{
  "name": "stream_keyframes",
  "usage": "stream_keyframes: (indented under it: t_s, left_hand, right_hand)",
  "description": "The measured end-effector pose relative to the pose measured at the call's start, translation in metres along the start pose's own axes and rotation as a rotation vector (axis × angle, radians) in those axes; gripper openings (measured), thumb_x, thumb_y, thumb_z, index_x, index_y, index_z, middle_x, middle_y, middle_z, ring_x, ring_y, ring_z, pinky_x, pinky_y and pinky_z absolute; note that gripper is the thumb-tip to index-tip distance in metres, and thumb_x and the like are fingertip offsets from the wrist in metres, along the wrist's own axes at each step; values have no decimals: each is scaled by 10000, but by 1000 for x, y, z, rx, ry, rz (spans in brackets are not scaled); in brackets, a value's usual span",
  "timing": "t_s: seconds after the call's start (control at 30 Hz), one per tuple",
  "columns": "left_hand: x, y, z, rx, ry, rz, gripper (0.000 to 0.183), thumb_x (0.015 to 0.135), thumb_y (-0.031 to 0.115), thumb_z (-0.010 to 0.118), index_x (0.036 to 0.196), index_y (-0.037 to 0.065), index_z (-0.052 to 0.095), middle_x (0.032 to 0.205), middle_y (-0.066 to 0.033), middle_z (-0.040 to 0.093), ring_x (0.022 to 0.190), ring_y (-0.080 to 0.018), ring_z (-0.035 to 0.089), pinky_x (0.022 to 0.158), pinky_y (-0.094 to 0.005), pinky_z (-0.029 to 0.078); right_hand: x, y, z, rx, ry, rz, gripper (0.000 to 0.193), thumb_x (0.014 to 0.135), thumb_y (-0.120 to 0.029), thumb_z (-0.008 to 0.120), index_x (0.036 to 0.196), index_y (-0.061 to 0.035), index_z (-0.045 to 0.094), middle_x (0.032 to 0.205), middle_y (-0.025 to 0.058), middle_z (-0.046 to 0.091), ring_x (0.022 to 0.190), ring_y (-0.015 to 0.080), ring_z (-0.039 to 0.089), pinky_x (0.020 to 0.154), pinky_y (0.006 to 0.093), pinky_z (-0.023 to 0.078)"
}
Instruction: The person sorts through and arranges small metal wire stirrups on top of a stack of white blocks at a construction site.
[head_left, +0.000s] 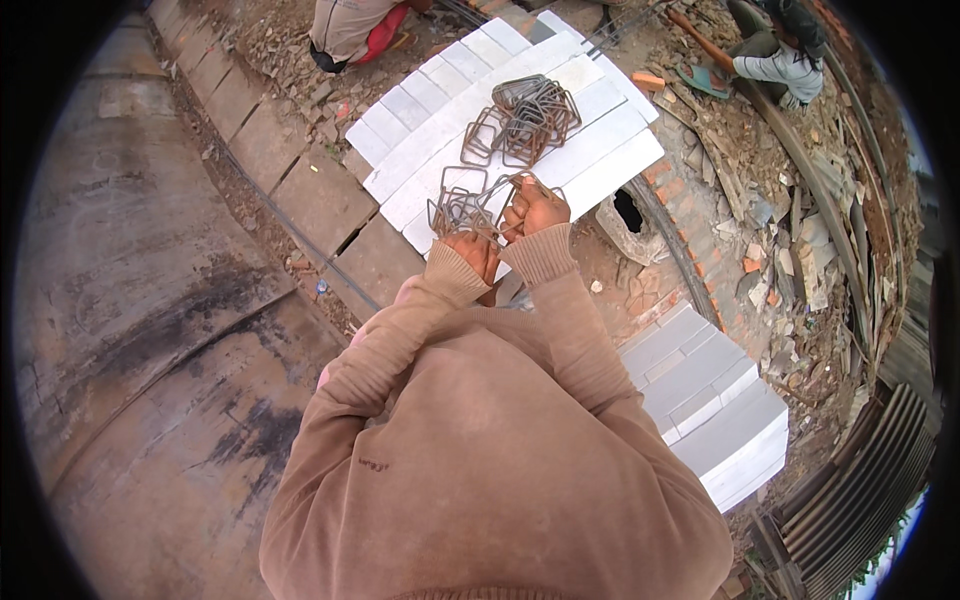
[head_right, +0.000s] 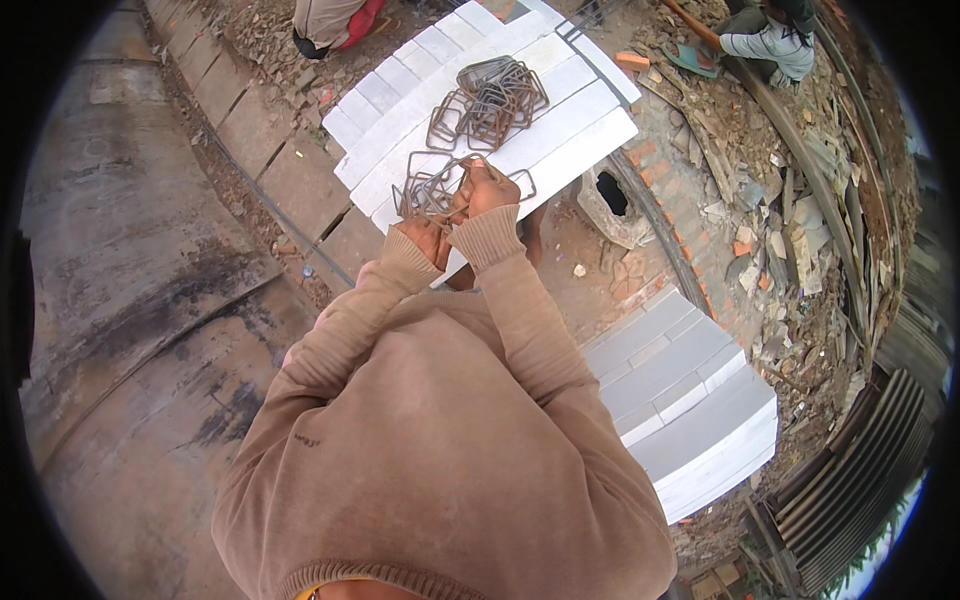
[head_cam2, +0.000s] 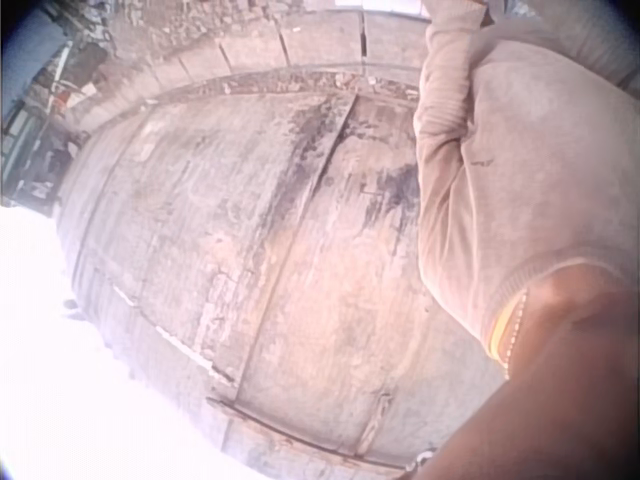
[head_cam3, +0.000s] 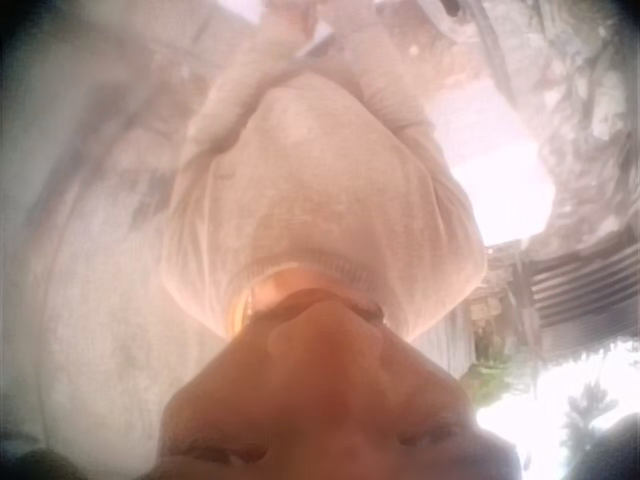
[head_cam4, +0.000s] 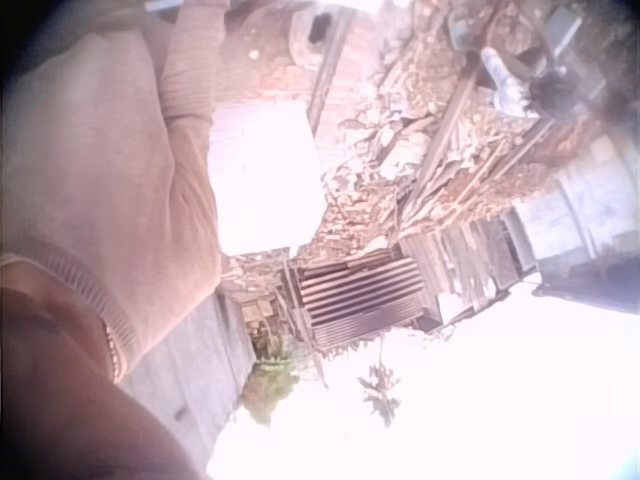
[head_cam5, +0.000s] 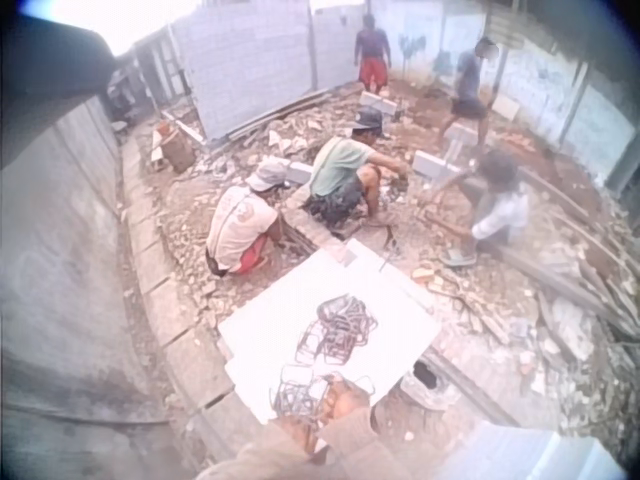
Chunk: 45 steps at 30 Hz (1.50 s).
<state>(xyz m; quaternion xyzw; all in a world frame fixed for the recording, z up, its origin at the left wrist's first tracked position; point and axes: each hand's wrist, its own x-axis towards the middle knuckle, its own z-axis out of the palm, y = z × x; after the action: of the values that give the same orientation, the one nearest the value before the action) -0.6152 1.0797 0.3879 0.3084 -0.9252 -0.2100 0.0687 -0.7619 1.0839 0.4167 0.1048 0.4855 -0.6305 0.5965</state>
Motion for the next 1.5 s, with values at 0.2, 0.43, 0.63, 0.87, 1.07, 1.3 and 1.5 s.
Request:
stream_keyframes:
  t_s: [0.2, 0.43, 0.63, 0.87, 1.07, 1.3, 1.5]
  left_hand:
    - [0, -20, -10, -493, 163, -59, 253, 809, 197, 640, 929, 2, 531, 955, -201, 539, 902, -321, 570, 691, -422, 497]
    - [28, 0, -50, -117, -15, 111, 784, 589, 469, 783, 1186, 48, 497, 1244, -121, 463, 1214, -320, 393, 999, -466, 339]
    - [34, -3, -56, -40, -93, 148, 630, 640, 514, 734, 1022, 57, 529, 1076, -135, 549, 1095, -319, 483, 905, -425, 391]
    - [40, 18, -32, 46, -358, -204, 451, 762, 457, 647, 934, 49, 564, 865, -159, 642, 772, -322, 648, 686, -418, 500]
    - [38, -16, -15, 120, -470, -556, 462, 762, 484, 656, 833, 31, 608, 794, -157, 666, 796, -318, 662, 703, -392, 525]
    - [-12, -60, 16, -1322, -175, -813, 250, 870, 228, 594, 990, 11, 627, 827, -20, 595, 798, -127, 599, 671, -251, 490]
    - [-21, -37, 62, -1098, 78, -712, 309, 840, 38, 551, 1148, 26, 574, 954, -37, 540, 870, -124, 551, 732, -247, 475]
  right_hand:
    - [2, -31, -25, 127, -349, 125, 183, 966, -217, 473, 880, -69, 537, 500, -48, 310, 376, 63, 234, 343, 242, 191]
    - [-5, -57, -31, 27, -541, 257, 227, 982, -216, 434, 981, -38, 576, 490, -53, 300, 367, 55, 218, 346, 228, 178]
    - [-1, -69, -53, 36, -588, 281, 245, 983, -214, 429, 1015, -22, 579, 489, -52, 298, 364, 55, 217, 342, 230, 181]
    - [-4, -62, -54, -68, -484, 189, 211, 963, -163, 478, 1014, 5, 594, 489, -42, 302, 371, 59, 246, 351, 228, 189]
    - [-39, -39, -31, -245, -770, 320, 193, 949, -133, 500, 1016, 15, 605, 490, -48, 331, 376, 41, 260, 340, 222, 196]
    - [3, -12, -55, -205, -153, -34, 374, 862, -75, 591, 1198, 43, 476, 535, 31, 485, 379, 95, 422, 309, 241, 329]
    - [10, 23, -41, -751, -212, -18, 642, 858, -39, 542, 1370, 22, 159, 818, 147, 599, 627, 194, 613, 544, 338, 578]
